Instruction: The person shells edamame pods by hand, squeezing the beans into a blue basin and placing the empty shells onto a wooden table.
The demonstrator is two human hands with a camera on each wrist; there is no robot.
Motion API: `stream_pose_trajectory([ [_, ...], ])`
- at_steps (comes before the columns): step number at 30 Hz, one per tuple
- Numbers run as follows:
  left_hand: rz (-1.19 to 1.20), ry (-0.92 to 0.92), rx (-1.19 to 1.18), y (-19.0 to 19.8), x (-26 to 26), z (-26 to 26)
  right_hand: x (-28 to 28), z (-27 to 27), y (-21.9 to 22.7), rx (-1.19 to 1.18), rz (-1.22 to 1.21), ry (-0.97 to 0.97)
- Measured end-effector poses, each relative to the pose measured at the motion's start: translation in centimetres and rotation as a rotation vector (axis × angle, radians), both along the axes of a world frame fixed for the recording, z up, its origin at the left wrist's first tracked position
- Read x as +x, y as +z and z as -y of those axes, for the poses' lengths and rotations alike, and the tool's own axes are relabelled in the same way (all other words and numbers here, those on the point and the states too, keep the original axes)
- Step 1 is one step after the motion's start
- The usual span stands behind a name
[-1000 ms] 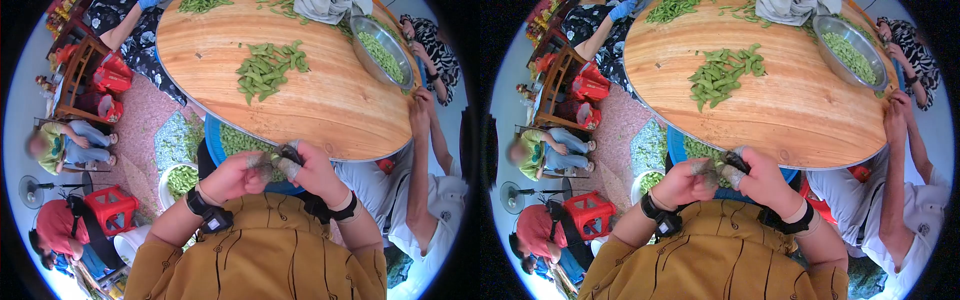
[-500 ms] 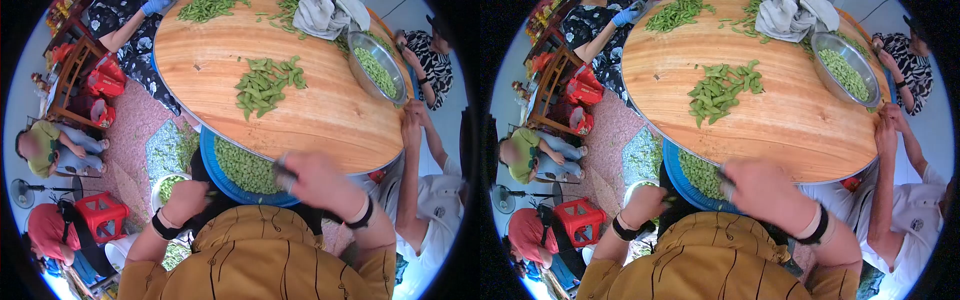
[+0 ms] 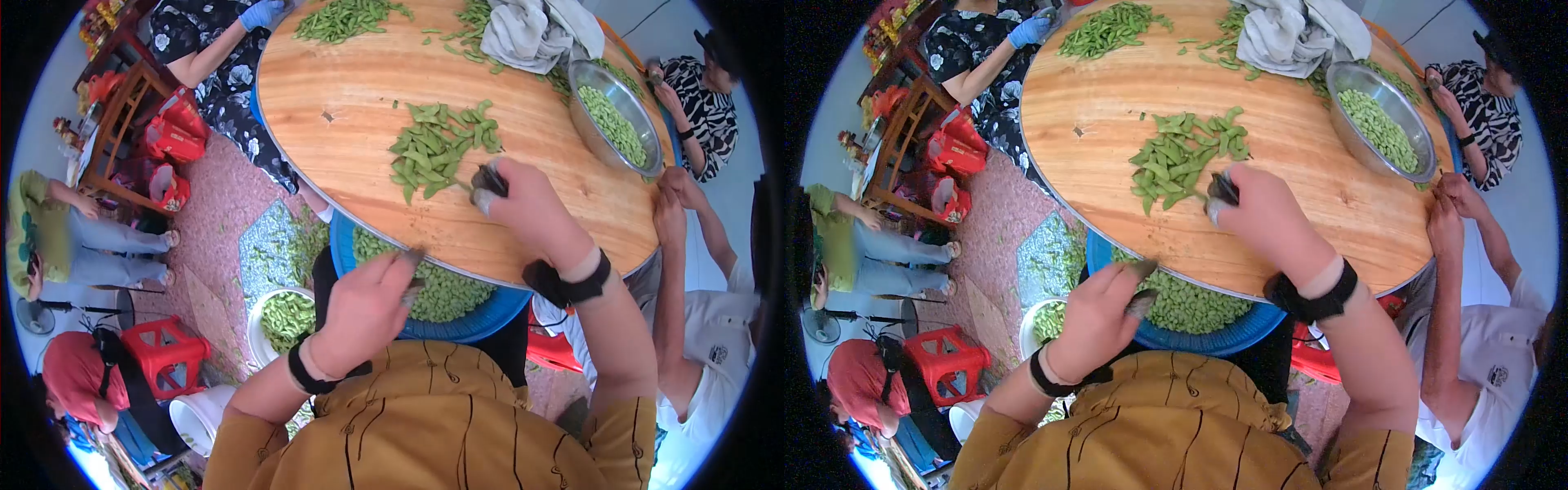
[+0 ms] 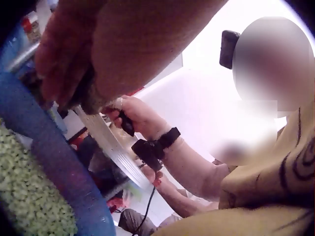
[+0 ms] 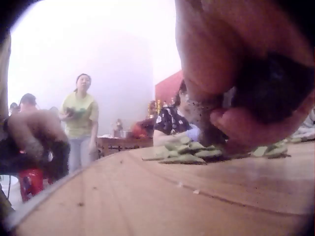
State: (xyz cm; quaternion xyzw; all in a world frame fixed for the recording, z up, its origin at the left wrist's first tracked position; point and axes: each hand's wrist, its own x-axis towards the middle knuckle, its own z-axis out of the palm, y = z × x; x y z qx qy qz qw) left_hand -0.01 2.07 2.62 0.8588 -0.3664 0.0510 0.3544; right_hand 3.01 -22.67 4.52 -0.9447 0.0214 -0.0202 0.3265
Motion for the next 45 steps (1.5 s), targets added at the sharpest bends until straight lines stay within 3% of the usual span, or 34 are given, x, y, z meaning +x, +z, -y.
stream_pose_trajectory([
  [2,0.054,-0.014,-0.067,0.7,0.5,2.6,-2.4,-0.3,0.7,0.111,-0.022,0.013],
  [3,0.111,-0.028,-0.134,0.8,0.7,3.4,-3.6,-0.6,1.5,0.284,-0.113,0.055],
  [5,0.037,-0.101,-0.025,0.6,1.3,4.0,-5.3,-0.2,1.1,0.49,-0.198,0.164],
  [6,-0.034,-0.171,0.087,0.3,1.4,4.2,-5.9,-0.4,1.5,0.495,-0.202,0.16],
  [8,-0.084,-0.187,-0.016,-0.5,1.5,4.5,-6.8,-1.0,3.0,0.803,-0.371,-0.028],
  [10,-0.475,-0.232,-0.274,-0.7,1.6,4.2,-8.1,-1.2,2.7,0.833,-0.361,-0.034],
  [11,-0.474,-0.231,-0.268,-0.6,1.6,4.0,-8.5,-1.3,2.6,0.85,-0.351,-0.029],
  [13,-0.911,-0.189,-0.359,-0.1,1.2,3.6,-9.1,-1.5,2.2,0.794,-0.34,0.032],
  [17,-0.911,-0.169,-0.288,-0.3,0.8,3.2,-9.3,-2.1,1.4,0.721,-0.284,0.129],
  [22,-0.465,-0.255,-0.178,-1.0,0.7,3.3,-9.8,-2.0,0.3,0.698,-0.284,0.11],
  [29,-0.146,-0.283,-0.086,-0.8,0.4,2.8,-9.8,-2.0,0.1,0.948,-0.424,0.091],
  [31,-1.136,-0.276,-0.153,0.7,0.5,2.4,-10.0,-2.1,0.1,1.039,-0.511,0.061],
  [32,-1.138,-0.276,-0.151,0.5,0.6,2.0,-10.1,-2.1,0.3,1.216,-0.588,0.044],
  [33,-1.418,-0.325,-0.353,0.0,0.6,1.7,-10.2,-2.2,0.4,1.394,-0.665,0.026],
  [34,-1.691,-0.369,-0.567,-0.5,0.6,1.5,-10.3,-2.3,0.3,1.396,-0.668,0.023],
  [36,-1.577,-0.336,-0.475,-1.4,0.5,1.6,-10.3,-2.6,0.1,1.251,-0.627,-0.023],
  [38,-0.74,-0.257,-0.178,-2.0,-0.2,2.0,-10.4,-2.9,-0.1,1.162,-0.601,0.003],
  [39,-0.445,-0.227,-0.053,-1.2,-0.3,2.2,-10.3,-3.0,-0.1,1.07,-0.571,0.033],
  [40,-0.444,-0.223,-0.05,-1.3,-0.3,2.1,-10.3,-3.3,-0.1,1.073,-0.572,0.037],
  [42,0.004,-0.224,0.052,-1.6,-0.3,2.0,-10.4,-3.6,0.0,1.009,-0.53,0.015],
  [45,-0.067,-0.233,-0.03,-1.8,-0.3,2.3,-10.3,-3.6,-0.5,1.099,-0.518,0.027],
])
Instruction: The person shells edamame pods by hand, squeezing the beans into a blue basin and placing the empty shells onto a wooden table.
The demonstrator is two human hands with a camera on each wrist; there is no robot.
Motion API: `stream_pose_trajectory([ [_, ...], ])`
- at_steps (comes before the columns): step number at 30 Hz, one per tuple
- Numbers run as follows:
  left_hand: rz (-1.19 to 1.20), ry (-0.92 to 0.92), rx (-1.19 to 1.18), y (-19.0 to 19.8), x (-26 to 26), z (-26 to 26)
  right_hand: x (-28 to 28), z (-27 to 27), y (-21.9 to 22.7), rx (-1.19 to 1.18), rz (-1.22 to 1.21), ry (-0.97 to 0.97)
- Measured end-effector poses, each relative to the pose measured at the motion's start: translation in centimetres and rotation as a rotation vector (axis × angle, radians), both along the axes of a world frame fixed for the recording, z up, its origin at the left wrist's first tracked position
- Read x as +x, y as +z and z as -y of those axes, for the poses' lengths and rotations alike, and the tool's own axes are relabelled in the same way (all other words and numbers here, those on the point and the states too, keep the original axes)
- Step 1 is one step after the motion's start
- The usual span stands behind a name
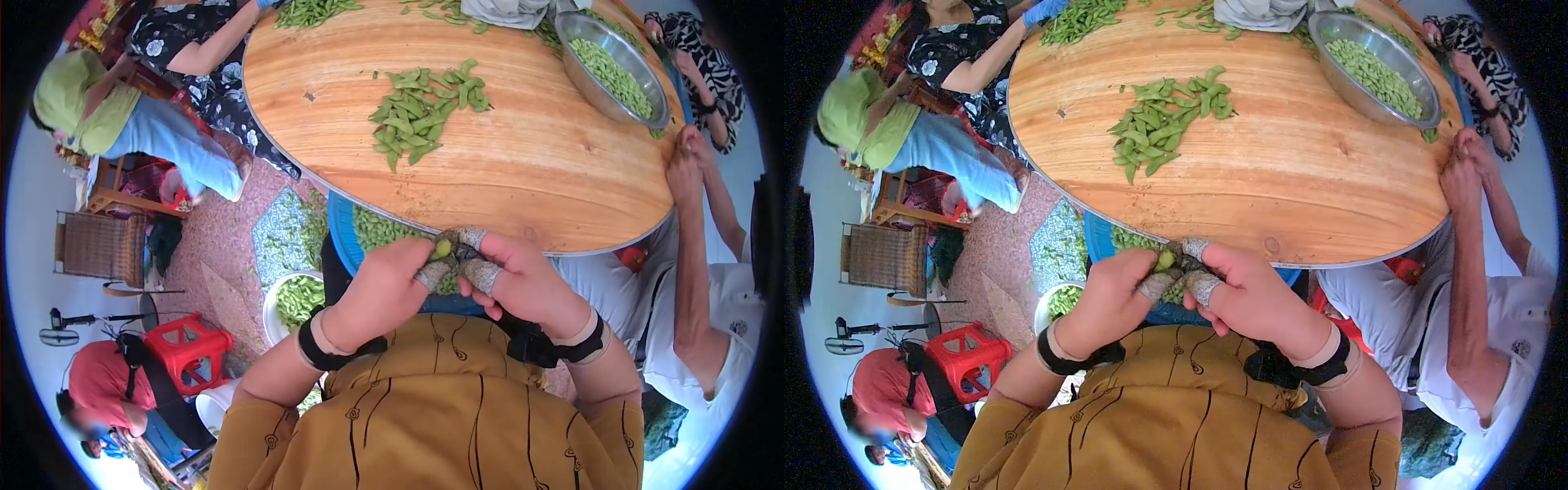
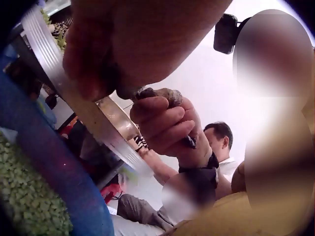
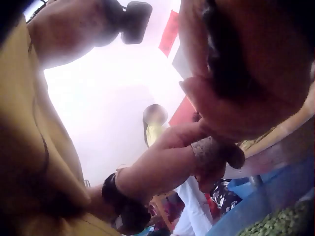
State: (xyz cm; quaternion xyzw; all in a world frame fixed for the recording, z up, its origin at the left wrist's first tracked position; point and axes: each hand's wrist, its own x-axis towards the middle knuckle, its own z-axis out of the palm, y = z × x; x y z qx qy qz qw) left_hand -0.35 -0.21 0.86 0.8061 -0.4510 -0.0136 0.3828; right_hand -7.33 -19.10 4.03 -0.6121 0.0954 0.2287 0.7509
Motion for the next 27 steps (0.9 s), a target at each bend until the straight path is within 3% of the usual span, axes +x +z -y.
stream_pose_trajectory([
  [1,0.0,-0.001,0.001,0.4,0.0,-0.2,-0.1,0.1,-0.2,0.001,0.0,-0.001],
  [3,-1.412,0.033,-0.18,1.7,0.2,-0.7,-0.3,0.2,-0.4,0.044,0.003,0.003],
  [6,-1.592,-0.012,-0.266,1.2,0.1,-1.0,-0.4,0.2,0.2,0.032,-0.061,0.007],
  [7,-1.593,-0.01,-0.265,1.3,0.1,-1.0,-0.6,0.1,-0.5,0.034,-0.063,0.007],
  [9,-1.314,0.028,-0.122,1.4,-0.1,-0.9,-0.8,-0.4,-2.2,-0.543,0.588,-0.116],
  [10,-1.319,0.028,-0.122,1.3,-0.2,-0.8,-0.8,-0.4,-1.9,-0.543,0.583,-0.115],
  [12,-1.068,-0.03,0.004,1.0,-0.5,-0.7,-0.4,-0.6,-0.6,-0.863,0.77,-0.006],
  [15,-0.865,-0.137,0.145,1.6,-0.4,-0.5,0.0,-0.3,-1.1,-0.991,0.839,0.118],
  [19,-0.787,-0.238,0.127,1.5,-0.7,-1.3,0.5,0.3,-1.4,-0.979,0.827,0.218],
  [22,-0.924,-0.282,0.169,1.3,-0.4,-1.6,0.8,0.5,-1.9,-0.887,0.825,0.24],
  [24,-1.163,-0.348,0.064,1.2,-0.3,-1.8,0.9,0.6,-1.6,-0.686,0.56,0.119],
  [27,-1.21,-0.331,-0.012,0.8,-0.4,-1.9,0.6,0.4,-1.6,-0.602,0.594,0.088],
])
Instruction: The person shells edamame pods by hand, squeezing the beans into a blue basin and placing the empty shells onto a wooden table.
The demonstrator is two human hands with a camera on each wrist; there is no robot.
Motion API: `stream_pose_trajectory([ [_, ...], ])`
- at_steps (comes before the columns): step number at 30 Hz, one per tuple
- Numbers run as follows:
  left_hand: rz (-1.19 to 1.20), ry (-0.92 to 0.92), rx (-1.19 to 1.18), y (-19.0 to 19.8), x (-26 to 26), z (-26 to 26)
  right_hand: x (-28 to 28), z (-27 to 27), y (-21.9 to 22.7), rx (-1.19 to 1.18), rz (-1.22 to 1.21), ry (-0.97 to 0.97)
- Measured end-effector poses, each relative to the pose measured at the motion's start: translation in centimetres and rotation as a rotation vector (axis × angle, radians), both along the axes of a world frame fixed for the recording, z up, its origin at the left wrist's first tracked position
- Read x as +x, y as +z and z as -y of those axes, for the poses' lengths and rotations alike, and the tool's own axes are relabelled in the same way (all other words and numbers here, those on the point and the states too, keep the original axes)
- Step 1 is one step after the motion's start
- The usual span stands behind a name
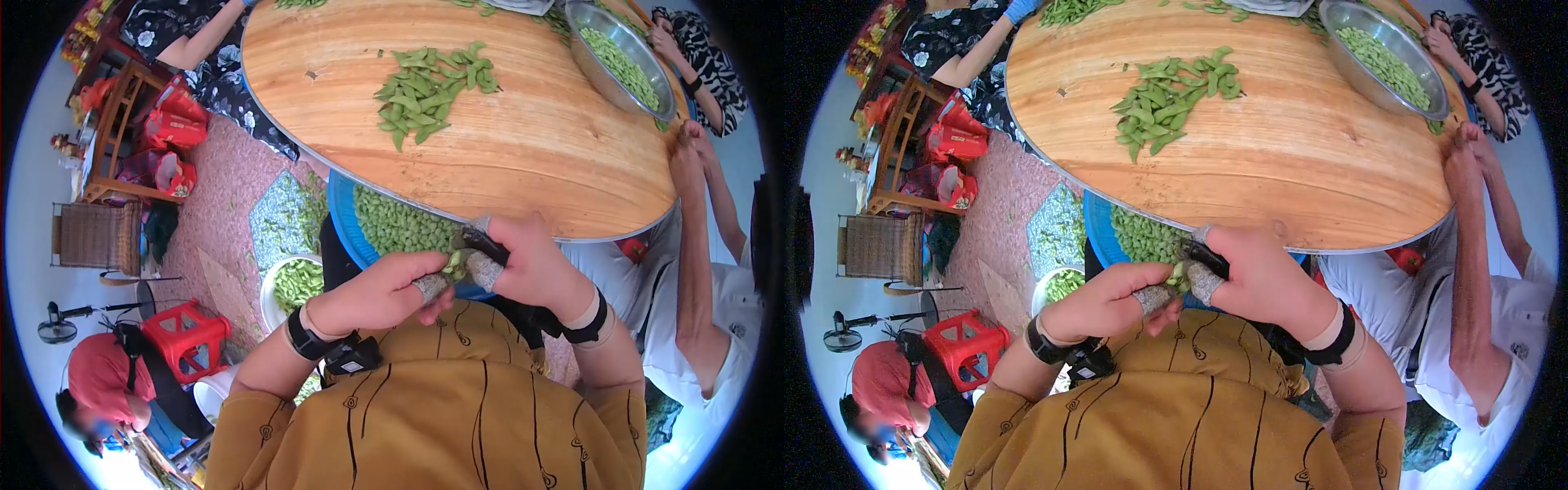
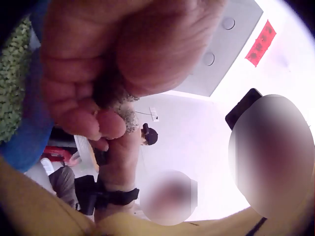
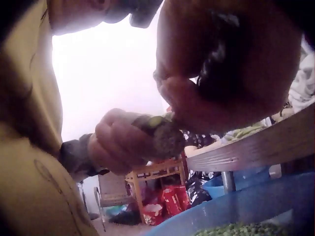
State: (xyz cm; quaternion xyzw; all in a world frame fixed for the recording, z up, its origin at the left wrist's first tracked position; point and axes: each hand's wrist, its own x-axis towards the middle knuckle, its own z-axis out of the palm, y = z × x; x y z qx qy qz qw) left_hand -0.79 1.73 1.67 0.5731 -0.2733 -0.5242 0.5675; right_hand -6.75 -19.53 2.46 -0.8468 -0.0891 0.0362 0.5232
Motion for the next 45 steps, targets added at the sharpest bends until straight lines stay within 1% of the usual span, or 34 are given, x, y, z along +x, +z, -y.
stream_pose_trajectory([
  [1,-0.001,0.002,0.0,0.2,0.0,0.2,-0.2,-0.2,0.3,0.0,-0.001,0.002],
  [3,0.006,0.099,0.103,0.7,0.1,0.7,-0.4,-0.4,1.0,-0.186,0.004,-0.027],
  [4,0.007,0.1,0.1,0.7,0.0,0.8,-0.3,-0.4,0.8,-0.189,0.005,-0.026],
  [6,0.133,0.075,0.147,0.5,-0.2,0.8,-0.2,-0.5,0.0,-0.373,0.308,0.024],
  [7,0.133,0.074,0.145,0.5,-0.2,0.8,-0.2,-0.5,0.0,-0.374,0.308,0.023],
  [9,0.344,-0.055,0.185,0.5,0.0,0.7,-0.1,-0.2,-0.1,-0.355,0.275,0.118],
  [10,0.342,-0.055,0.185,0.4,0.1,0.6,-0.1,-0.2,-0.2,-0.355,0.273,0.118],
  [12,0.288,-0.166,0.184,0.3,0.2,0.4,-0.2,-0.1,-0.3,-0.3,0.233,0.21],
  [13,0.286,-0.166,0.183,0.2,0.2,0.4,-0.2,-0.1,-0.3,-0.301,0.23,0.211],
  [15,0.181,-0.241,0.114,0.1,0.3,0.4,-0.4,-0.1,-0.4,-0.222,0.092,0.226],
  [16,0.179,-0.24,0.112,0.2,0.3,0.2,-0.5,0.0,-0.2,-0.224,0.09,0.227],
  [18,0.035,-0.172,0.088,0.8,0.5,-0.3,-0.7,0.2,0.3,0.381,-0.587,0.044],
  [19,0.035,-0.166,0.086,0.8,0.6,-0.8,-0.7,0.1,0.2,0.377,-0.588,0.049],
  [21,0.012,-0.071,0.177,0.8,0.8,-2.1,-0.7,-0.2,-0.3,0.382,-0.563,-0.025],
  [22,0.017,-0.066,0.174,0.7,0.8,-3.0,-0.8,-0.3,-0.7,0.378,-0.559,-0.021],
  [24,0.357,0.047,0.378,0.0,0.8,-5.6,-0.8,-0.1,-1.2,-0.133,-0.069,0.168],
  [25,0.656,-0.007,0.557,-1.0,0.7,-7.2,-0.6,0.3,-0.9,-0.279,-0.087,0.207],
  [26,0.951,-0.061,0.738,-2.5,0.4,-9.2,-0.2,0.4,0.0,-0.288,-0.077,0.209],
  [28,1.183,-0.091,1.023,-5.8,-0.7,-13.6,0.6,0.4,2.4,-0.395,-0.1,0.111],
  [29,1.185,-0.084,1.022,-5.8,-0.9,-14.3,1.5,0.6,2.9,-0.34,-0.095,0.072],
  [30,1.186,-0.043,1.035,-5.7,-1.0,-14.7,2.7,0.8,3.3,-0.344,-0.09,0.072],
  [31,1.185,-0.004,1.048,-5.5,-1.1,-14.8,4.0,0.9,3.7,-0.408,-0.003,0.023],
  [32,1.186,0.001,1.046,-5.3,-1.0,-14.5,5.3,0.9,4.1,-0.471,0.084,-0.025],
  [33,1.158,0.054,0.892,-4.8,-0.9,-13.4,6.6,0.7,4.1,-0.475,0.088,-0.023],
  [34,1.126,0.107,0.737,-4.2,-0.7,-12.2,8.1,0.4,3.8,-0.496,0.148,-0.111],
  [35,1.086,0.089,0.692,-3.2,-0.4,-10.8,9.4,0.1,3.4,-0.514,0.21,-0.2],
  [36,1.089,0.095,0.69,-2.7,-0.2,-9.6,10.5,0.0,2.6,-0.517,0.216,-0.198],
  [38,1.021,0.135,0.477,-2.0,0.1,-7.5,12.0,-0.2,1.0,-0.613,0.448,-0.18],
  [39,1.023,0.138,0.474,-1.7,0.5,-6.6,12.1,-0.2,0.8,-0.616,0.452,-0.18],
  [41,0.955,0.165,0.247,-0.9,1.3,-5.0,12.2,-0.1,0.7,-0.634,0.373,-0.212],
  [42,0.958,0.173,0.245,-0.3,1.8,-4.3,12.0,0.1,1.1,-0.637,0.379,-0.207],
  [44,0.973,0.206,0.087,0.5,2.5,-2.8,10.4,0.5,2.1,-0.485,0.279,-0.298],
  [45,0.973,0.213,0.084,0.4,2.5,-1.9,9.5,0.7,2.2,-0.489,0.282,-0.293],
])
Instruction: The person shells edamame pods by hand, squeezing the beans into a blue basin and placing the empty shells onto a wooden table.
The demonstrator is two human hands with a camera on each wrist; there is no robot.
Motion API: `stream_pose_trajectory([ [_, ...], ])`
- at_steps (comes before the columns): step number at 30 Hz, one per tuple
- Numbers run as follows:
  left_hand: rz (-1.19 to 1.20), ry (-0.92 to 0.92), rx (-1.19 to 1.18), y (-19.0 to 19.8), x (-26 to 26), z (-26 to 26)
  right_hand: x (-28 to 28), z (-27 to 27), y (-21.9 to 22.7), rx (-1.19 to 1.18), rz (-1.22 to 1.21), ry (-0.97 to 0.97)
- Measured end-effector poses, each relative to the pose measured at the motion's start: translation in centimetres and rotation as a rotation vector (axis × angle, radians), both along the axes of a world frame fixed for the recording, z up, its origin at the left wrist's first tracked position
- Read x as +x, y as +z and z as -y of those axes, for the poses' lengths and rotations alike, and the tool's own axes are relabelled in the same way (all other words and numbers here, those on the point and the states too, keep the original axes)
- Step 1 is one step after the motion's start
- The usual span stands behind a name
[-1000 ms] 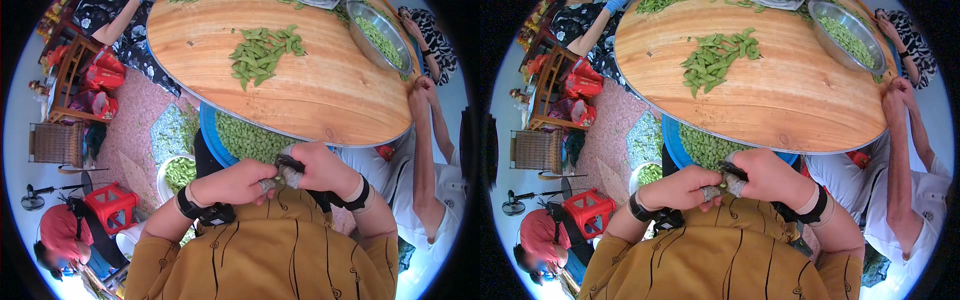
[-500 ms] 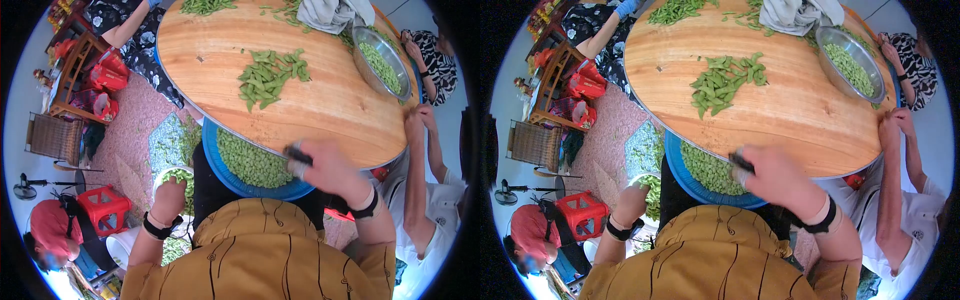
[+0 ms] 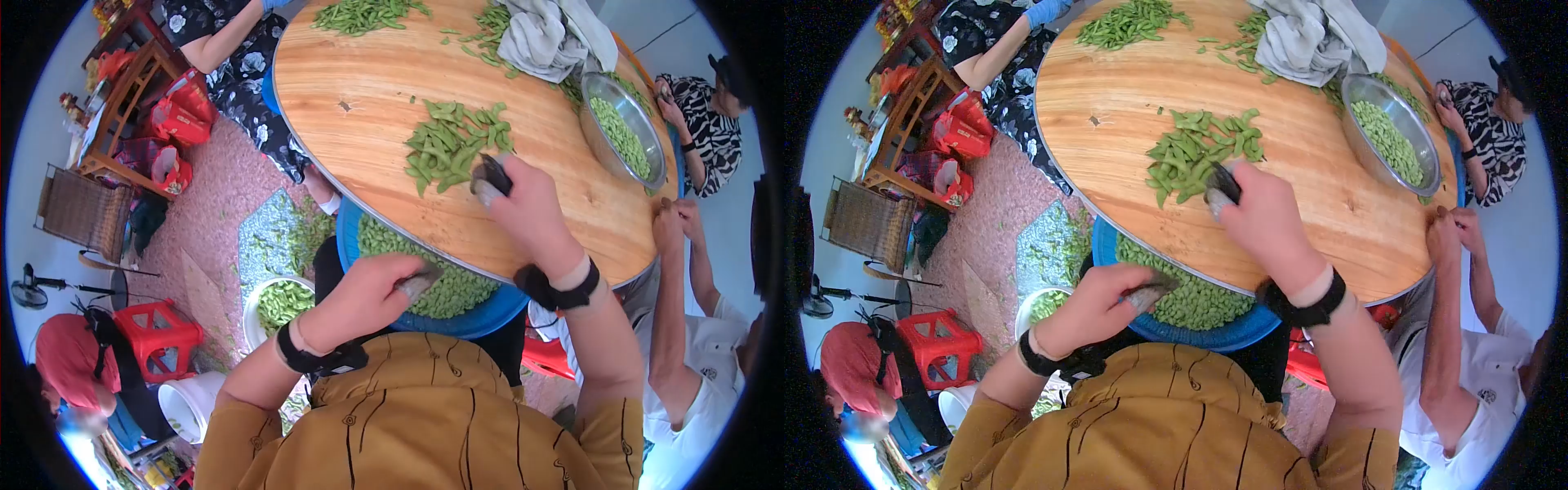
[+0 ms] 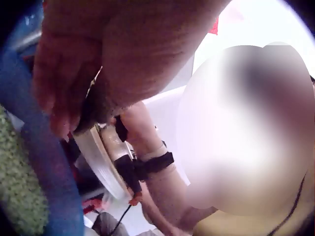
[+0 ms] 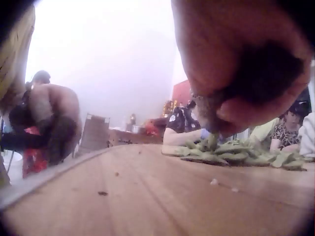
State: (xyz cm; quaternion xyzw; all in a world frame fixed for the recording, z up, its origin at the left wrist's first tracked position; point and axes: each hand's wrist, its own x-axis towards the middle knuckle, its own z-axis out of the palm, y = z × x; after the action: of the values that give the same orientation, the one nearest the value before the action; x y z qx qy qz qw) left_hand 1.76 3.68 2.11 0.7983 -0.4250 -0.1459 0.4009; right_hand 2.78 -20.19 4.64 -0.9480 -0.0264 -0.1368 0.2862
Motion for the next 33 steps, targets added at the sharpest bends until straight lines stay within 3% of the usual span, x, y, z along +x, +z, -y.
stream_pose_trajectory([
  [2,-0.437,0.104,-0.184,-0.3,0.0,1.9,-2.0,0.1,0.0,0.369,-0.116,-0.05],
  [3,-0.439,0.107,-0.189,-0.1,0.1,2.8,-3.1,-0.2,0.2,0.364,-0.118,-0.048],
  [5,-0.93,0.216,-0.391,0.5,0.4,4.4,-5.2,-0.9,0.3,0.545,-0.126,-0.026],
  [9,-1.07,0.18,-0.47,-0.1,0.4,5.5,-7.6,-2.0,-0.4,0.74,-0.197,-0.051],
  [13,-0.928,0.288,-0.487,0.1,0.0,5.8,-8.2,-1.4,-0.4,0.64,-0.237,-0.026],
  [15,-0.84,0.275,-0.428,0.0,0.1,5.3,-8.3,-1.2,0.0,0.6,-0.218,-0.014],
  [20,-0.762,0.162,-0.385,-0.1,-0.5,5.0,-8.5,-0.8,1.5,0.596,-0.476,0.088],
  [25,-0.637,0.119,-0.261,0.5,-0.6,4.9,-9.0,-0.5,1.1,0.774,-0.513,0.094],
  [27,-0.094,0.096,-0.249,0.0,-0.6,4.9,-8.9,-0.3,1.2,0.88,-0.583,0.067],
  [28,-0.094,0.091,-0.247,0.2,-0.7,4.9,-8.8,-0.1,1.1,0.99,-0.616,0.101],
  [31,-0.252,0.064,-0.217,0.7,-0.6,4.3,-9.1,0.1,1.3,1.248,-0.695,0.163],
  [33,-1.592,-0.136,-0.641,0.2,-0.4,3.5,-9.4,0.1,1.5,1.4,-0.743,0.192],
])
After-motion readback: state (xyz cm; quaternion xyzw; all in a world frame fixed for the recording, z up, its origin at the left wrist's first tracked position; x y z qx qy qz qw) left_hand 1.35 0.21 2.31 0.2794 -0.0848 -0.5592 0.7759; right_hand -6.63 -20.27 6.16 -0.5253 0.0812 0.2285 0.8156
